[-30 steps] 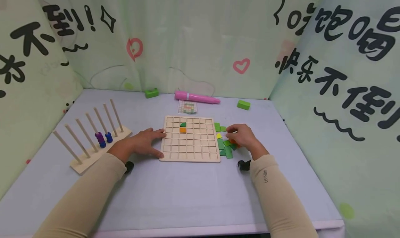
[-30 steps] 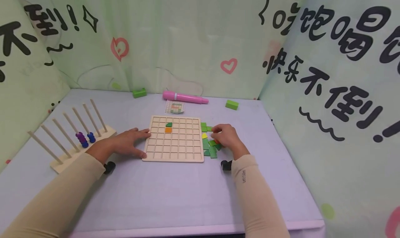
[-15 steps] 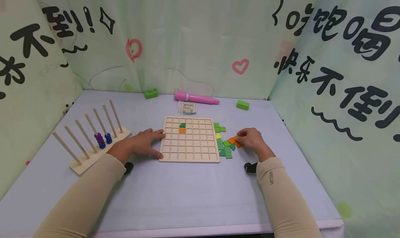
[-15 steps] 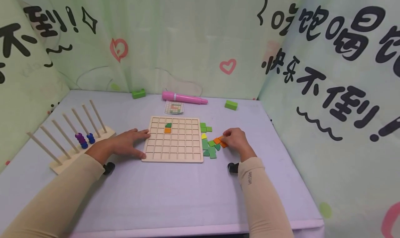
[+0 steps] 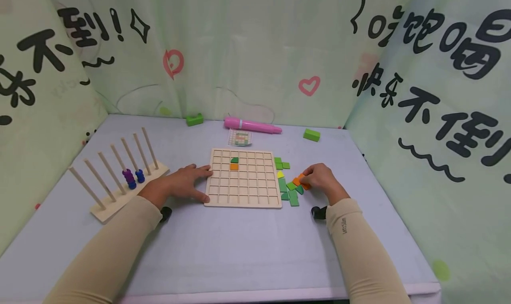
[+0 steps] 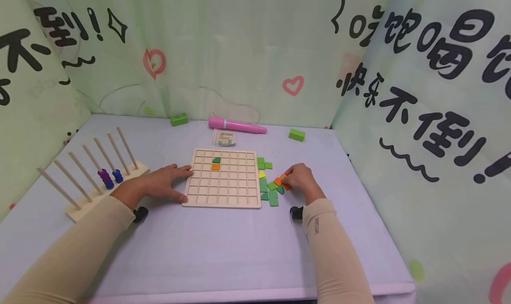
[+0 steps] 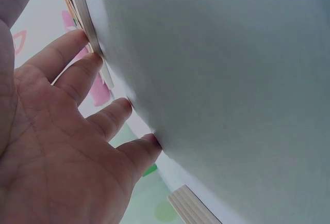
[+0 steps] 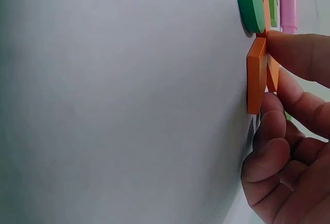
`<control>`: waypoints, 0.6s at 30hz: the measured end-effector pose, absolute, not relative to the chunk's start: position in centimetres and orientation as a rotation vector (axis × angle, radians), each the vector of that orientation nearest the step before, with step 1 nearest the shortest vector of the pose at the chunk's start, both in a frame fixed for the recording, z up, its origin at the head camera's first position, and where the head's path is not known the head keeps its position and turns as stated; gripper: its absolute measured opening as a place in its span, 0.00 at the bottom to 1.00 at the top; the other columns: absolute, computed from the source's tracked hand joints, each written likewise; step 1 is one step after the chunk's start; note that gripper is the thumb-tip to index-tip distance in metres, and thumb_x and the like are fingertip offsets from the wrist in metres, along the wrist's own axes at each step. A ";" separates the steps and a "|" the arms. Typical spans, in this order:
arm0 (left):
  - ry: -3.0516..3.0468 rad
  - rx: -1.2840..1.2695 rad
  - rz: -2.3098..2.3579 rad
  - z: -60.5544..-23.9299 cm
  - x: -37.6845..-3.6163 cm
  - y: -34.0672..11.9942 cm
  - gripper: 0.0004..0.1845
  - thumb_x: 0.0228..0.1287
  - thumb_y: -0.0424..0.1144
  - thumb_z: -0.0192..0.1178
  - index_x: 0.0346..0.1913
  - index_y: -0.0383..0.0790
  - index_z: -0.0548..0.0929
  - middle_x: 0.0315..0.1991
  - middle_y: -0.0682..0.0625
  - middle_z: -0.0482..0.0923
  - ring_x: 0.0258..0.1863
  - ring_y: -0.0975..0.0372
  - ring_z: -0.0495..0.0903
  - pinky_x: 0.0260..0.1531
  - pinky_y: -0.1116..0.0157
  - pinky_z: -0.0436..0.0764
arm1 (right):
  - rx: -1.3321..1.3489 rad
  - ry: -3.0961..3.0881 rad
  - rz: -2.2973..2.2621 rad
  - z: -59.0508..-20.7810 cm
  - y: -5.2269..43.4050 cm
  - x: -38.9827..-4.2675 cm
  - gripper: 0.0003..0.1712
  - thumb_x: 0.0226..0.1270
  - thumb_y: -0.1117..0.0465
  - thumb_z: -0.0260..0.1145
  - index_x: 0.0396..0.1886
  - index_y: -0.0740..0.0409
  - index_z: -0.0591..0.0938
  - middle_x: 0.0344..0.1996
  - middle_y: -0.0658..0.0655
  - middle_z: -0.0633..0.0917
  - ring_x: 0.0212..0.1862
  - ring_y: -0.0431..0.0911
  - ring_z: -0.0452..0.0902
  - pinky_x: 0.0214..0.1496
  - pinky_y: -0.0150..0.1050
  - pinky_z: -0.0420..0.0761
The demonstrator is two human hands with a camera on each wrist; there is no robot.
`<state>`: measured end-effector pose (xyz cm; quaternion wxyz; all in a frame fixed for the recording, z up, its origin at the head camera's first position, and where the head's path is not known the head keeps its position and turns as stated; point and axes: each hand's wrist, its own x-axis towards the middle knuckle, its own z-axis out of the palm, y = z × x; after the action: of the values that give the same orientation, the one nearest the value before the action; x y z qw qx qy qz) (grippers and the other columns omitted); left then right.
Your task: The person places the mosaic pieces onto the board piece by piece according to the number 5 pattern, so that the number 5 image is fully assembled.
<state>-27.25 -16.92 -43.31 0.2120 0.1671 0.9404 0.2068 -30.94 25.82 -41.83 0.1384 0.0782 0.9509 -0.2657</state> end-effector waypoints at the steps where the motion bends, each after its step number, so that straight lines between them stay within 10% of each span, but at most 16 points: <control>1: 2.614 0.463 0.572 -43.3 -27.2 -16.9 0.54 0.55 0.62 0.76 0.81 0.50 0.63 0.85 0.49 0.50 0.82 0.37 0.46 0.76 0.33 0.54 | 0.236 2.742 -0.777 -41.9 25.8 -31.0 0.16 0.72 0.59 0.69 0.53 0.64 0.83 0.50 0.63 0.83 0.46 0.52 0.77 0.47 0.38 0.78; 18: 2.609 0.431 0.576 -43.3 -27.3 -16.8 0.54 0.54 0.62 0.76 0.81 0.50 0.63 0.85 0.50 0.49 0.83 0.37 0.44 0.76 0.33 0.52 | 0.220 2.727 -0.862 -41.7 25.2 -31.0 0.15 0.73 0.60 0.67 0.54 0.60 0.79 0.51 0.62 0.80 0.47 0.53 0.75 0.45 0.38 0.77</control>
<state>-27.26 -16.75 -43.28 0.2161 0.1554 0.9413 0.2077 -30.95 25.21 -41.71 0.1363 0.0760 0.9418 -0.2978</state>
